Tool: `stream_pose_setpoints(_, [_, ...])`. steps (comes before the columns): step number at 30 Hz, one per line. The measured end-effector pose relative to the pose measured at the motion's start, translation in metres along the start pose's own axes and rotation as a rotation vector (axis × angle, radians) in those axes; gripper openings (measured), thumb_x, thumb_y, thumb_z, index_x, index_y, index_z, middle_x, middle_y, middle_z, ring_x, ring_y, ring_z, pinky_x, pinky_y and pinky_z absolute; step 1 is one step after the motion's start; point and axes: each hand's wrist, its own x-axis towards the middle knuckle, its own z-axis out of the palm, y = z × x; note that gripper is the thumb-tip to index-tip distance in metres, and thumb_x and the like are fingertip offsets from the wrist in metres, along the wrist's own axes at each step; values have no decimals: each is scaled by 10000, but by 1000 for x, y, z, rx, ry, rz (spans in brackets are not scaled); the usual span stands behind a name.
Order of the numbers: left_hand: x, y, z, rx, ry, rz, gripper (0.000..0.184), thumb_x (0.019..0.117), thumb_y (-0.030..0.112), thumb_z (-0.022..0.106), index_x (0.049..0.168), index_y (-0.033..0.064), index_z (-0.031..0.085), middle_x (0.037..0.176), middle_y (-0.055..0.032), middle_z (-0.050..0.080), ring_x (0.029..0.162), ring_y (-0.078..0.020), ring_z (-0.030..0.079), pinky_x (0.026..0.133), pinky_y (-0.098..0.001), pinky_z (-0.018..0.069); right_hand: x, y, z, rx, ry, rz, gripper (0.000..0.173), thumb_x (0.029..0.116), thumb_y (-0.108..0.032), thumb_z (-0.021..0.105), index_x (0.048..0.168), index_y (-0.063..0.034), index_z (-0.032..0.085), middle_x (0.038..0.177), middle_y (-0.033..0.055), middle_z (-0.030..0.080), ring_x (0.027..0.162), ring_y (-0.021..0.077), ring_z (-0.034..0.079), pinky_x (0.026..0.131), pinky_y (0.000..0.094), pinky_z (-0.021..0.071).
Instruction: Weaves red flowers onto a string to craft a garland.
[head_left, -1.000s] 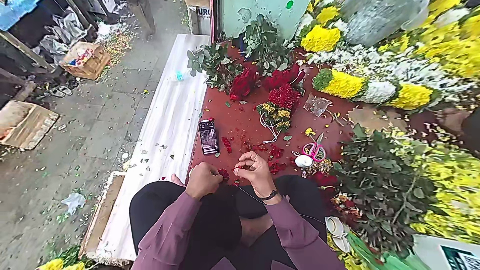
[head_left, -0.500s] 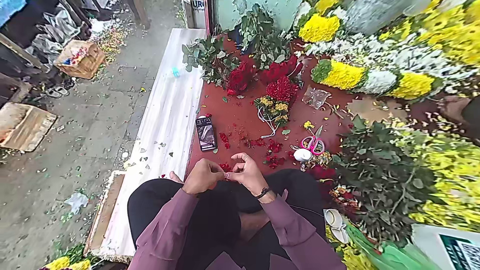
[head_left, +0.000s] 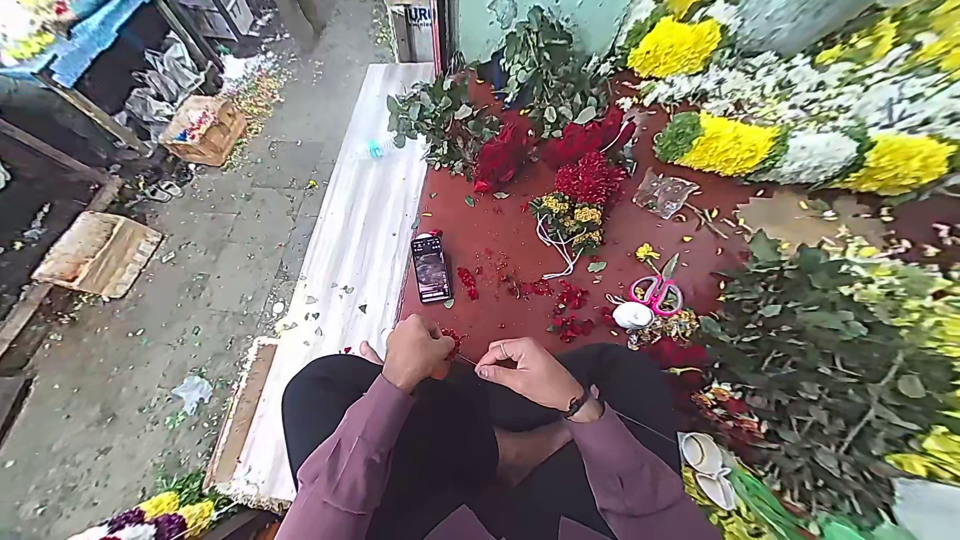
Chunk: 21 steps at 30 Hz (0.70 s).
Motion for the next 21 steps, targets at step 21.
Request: stream_pose_setpoints(21, [-12,-2,-2,-225,-200,272,180,873,319,749,838,142,753,724,14,705,637,-122,659,637,-412,566,25,22,-48,244,-22,138,180,980,-195,677,980,-43,773,740,-23,683,567,15,525,525,198,431])
